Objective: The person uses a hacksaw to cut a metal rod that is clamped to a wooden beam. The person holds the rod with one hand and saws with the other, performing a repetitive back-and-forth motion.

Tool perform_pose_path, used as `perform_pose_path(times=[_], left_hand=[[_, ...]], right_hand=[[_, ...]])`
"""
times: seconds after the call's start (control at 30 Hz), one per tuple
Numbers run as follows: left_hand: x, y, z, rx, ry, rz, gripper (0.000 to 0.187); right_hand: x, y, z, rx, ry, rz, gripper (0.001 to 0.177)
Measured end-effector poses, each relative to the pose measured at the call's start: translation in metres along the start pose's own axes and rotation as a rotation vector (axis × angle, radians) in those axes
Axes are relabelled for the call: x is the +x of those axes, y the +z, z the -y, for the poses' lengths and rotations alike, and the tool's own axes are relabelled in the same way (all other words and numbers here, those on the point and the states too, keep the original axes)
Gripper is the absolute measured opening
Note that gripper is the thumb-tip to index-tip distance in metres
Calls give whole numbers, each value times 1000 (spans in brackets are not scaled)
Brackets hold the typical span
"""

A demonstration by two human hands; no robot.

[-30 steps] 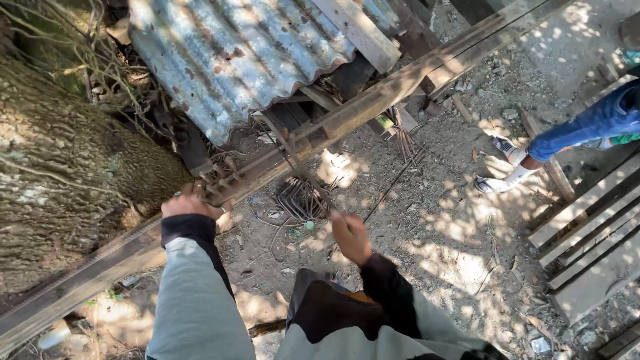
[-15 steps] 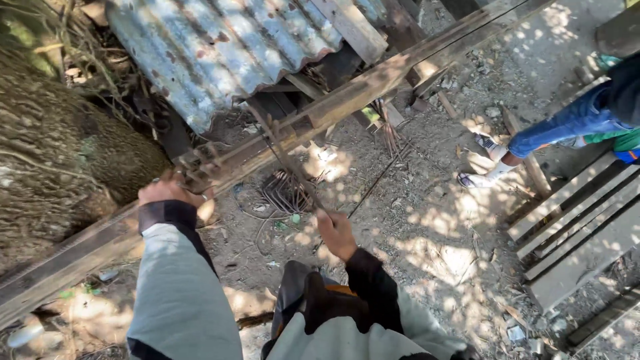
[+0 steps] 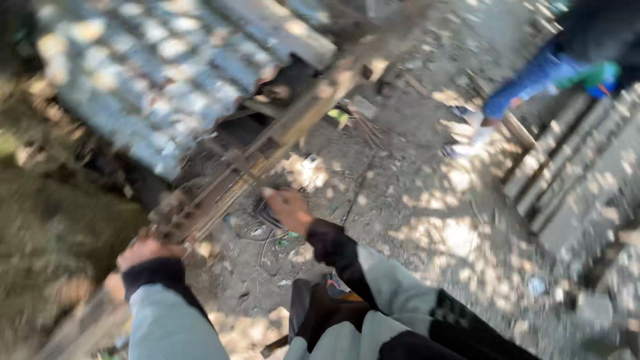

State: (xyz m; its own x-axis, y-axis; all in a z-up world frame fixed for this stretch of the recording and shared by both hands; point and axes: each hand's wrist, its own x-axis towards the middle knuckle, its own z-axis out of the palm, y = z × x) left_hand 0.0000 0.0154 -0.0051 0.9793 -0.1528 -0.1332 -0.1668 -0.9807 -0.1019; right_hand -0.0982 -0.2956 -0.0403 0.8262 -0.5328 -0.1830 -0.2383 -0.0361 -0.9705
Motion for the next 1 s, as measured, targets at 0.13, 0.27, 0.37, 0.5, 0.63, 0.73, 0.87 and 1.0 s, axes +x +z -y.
perform_pose_path(times=[0.13, 0.27, 0.37, 0.5, 0.63, 0.73, 0.87, 1.0], left_hand=[[-6, -2, -19, 95, 48, -607, 74], [-15, -60, -32, 145, -43, -36, 85], [-13, -61, -35, 156, -106, 204, 94], [1, -1, -16, 100, -79, -22, 48], [-2, -8, -14, 23, -56, -58, 47], [-13, -39, -24, -84, -74, -14, 61], [-10, -37, -22, -48, -77, -35, 72], [-10, -28, -19, -83, -68, -95, 71]], right_hand=[[-34, -48, 108, 8, -34, 404, 53], [-64, -54, 96, -48, -68, 403, 52], [-90, -76, 80, -19, -122, 429, 49], [-101, -108, 60, -28, -268, 370, 62], [-141, -149, 44, -66, -198, 327, 54], [-129, -148, 2, 21, -155, 336, 60], [-82, -93, 58, 41, -348, 267, 59], [-29, -39, 97, 39, -230, 369, 58]])
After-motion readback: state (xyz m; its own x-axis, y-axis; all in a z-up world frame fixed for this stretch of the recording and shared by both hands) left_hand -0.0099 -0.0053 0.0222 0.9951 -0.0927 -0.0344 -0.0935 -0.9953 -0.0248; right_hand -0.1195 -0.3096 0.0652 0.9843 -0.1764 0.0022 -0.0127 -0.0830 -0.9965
